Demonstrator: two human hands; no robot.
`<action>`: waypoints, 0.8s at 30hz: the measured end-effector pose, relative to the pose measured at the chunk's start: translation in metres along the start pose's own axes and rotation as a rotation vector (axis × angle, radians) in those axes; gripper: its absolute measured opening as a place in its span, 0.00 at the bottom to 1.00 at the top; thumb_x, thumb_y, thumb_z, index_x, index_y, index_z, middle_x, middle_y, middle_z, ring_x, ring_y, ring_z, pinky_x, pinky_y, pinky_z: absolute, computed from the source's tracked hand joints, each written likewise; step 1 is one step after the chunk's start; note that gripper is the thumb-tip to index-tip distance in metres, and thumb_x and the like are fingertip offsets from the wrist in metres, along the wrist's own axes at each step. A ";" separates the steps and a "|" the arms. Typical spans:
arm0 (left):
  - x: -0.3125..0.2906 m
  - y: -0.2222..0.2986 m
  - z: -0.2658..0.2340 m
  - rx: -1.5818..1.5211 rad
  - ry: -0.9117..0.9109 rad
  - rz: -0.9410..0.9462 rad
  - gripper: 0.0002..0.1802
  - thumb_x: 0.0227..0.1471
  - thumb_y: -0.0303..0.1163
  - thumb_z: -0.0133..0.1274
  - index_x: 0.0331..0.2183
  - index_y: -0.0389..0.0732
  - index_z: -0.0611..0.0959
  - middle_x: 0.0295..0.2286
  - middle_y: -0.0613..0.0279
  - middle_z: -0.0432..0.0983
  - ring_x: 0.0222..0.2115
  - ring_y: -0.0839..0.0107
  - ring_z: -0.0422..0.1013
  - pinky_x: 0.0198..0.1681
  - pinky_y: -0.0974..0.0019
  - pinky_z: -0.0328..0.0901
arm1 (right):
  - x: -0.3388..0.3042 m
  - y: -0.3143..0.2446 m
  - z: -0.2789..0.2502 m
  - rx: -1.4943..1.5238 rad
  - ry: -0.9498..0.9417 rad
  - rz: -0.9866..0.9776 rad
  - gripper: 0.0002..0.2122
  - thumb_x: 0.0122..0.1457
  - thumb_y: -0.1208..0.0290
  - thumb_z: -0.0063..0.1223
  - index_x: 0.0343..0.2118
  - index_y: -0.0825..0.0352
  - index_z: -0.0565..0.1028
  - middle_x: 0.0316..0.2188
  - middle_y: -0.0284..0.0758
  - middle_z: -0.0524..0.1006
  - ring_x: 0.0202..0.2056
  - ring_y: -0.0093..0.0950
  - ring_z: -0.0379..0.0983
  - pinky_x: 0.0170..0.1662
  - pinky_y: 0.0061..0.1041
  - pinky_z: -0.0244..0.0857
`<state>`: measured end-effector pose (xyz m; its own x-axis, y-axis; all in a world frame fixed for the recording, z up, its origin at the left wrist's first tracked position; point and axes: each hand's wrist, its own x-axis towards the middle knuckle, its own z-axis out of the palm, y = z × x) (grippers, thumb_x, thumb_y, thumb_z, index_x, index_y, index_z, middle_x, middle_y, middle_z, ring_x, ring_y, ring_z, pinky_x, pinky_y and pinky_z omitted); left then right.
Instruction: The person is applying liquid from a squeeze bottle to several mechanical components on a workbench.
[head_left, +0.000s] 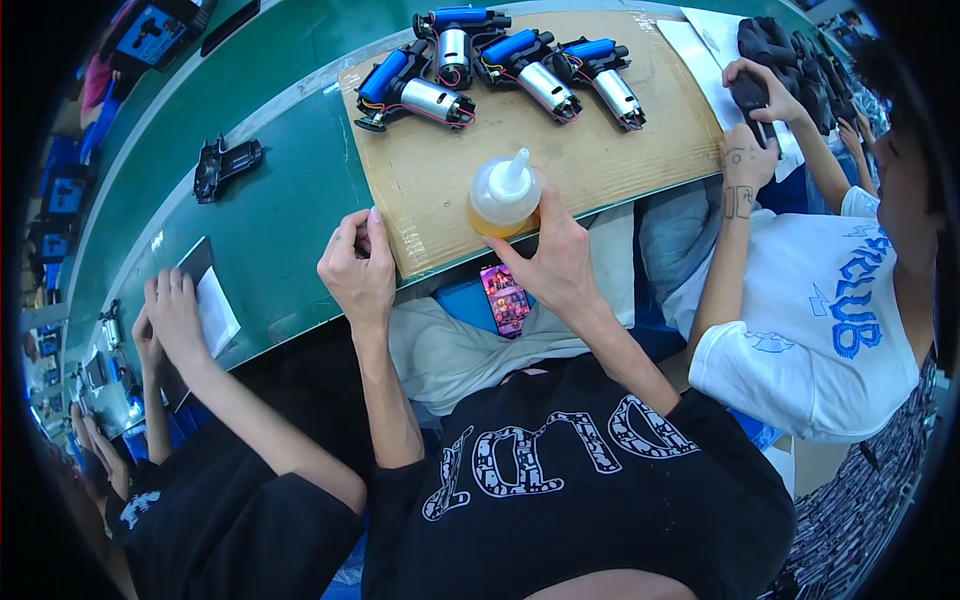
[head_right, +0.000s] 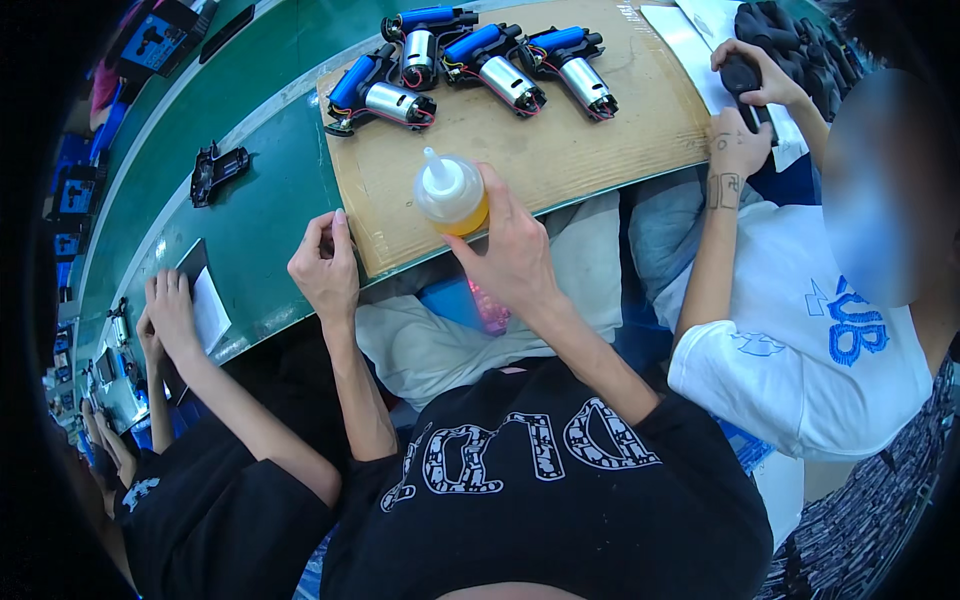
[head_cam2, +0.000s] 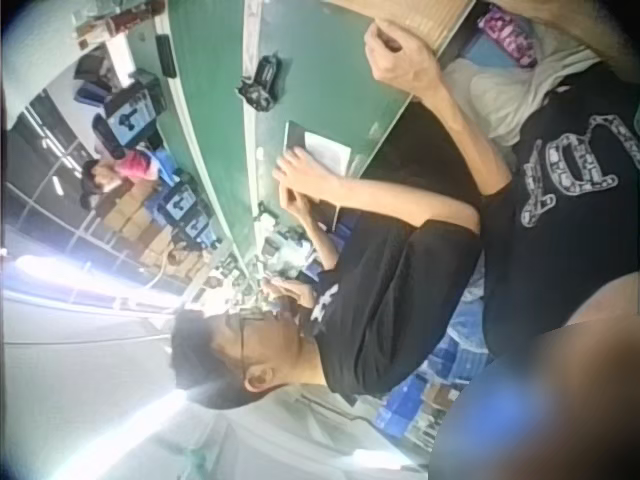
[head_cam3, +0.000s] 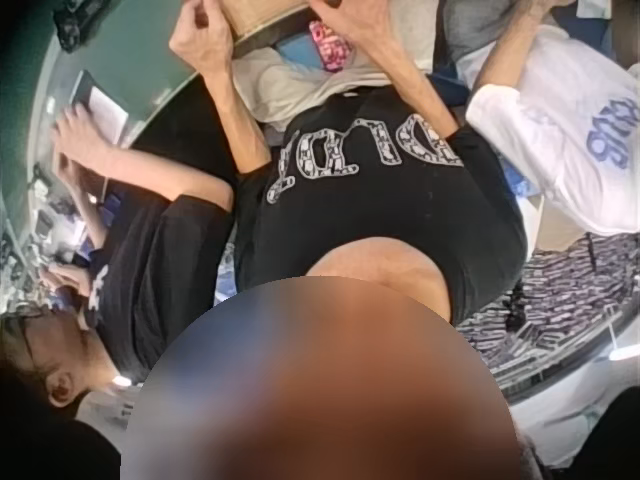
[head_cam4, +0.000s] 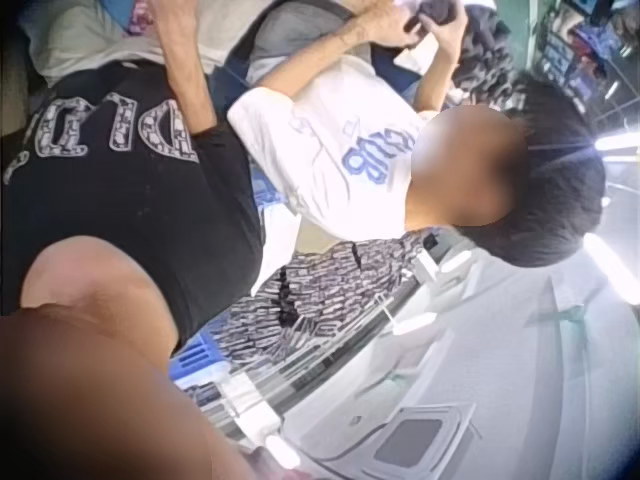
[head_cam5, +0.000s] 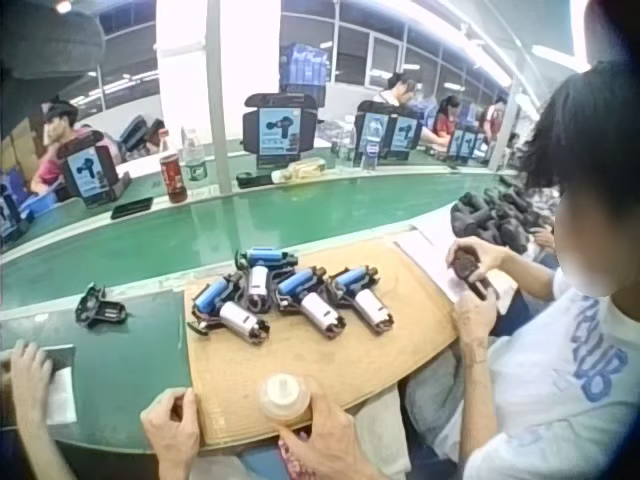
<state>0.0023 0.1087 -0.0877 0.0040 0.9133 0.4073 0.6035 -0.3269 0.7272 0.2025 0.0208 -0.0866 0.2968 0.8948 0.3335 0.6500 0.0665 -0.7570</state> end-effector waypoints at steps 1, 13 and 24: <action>0.000 0.001 0.001 0.001 -0.003 0.000 0.07 0.56 0.27 0.59 0.31 0.32 0.83 0.19 0.61 0.73 0.18 0.75 0.66 0.23 0.69 0.62 | 0.000 0.001 0.000 0.008 0.001 0.000 0.40 0.48 0.70 0.72 0.63 0.65 0.59 0.47 0.48 0.76 0.47 0.46 0.78 0.50 0.37 0.73; 0.000 -0.003 0.001 -0.007 0.011 0.019 0.10 0.59 0.31 0.59 0.32 0.33 0.84 0.18 0.65 0.73 0.19 0.80 0.65 0.24 0.71 0.60 | 0.001 0.001 0.000 0.004 0.005 -0.024 0.40 0.48 0.70 0.72 0.63 0.66 0.59 0.47 0.49 0.77 0.47 0.46 0.78 0.49 0.37 0.73; 0.000 -0.003 0.003 0.004 0.006 0.019 0.09 0.58 0.31 0.59 0.32 0.33 0.84 0.18 0.64 0.73 0.19 0.80 0.65 0.23 0.72 0.60 | 0.001 0.002 0.000 0.002 0.009 -0.015 0.40 0.48 0.70 0.72 0.63 0.66 0.59 0.47 0.49 0.76 0.47 0.46 0.78 0.49 0.38 0.73</action>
<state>0.0026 0.1105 -0.0920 0.0110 0.9055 0.4243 0.6065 -0.3434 0.7171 0.2044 0.0214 -0.0882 0.2932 0.8897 0.3501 0.6532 0.0810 -0.7528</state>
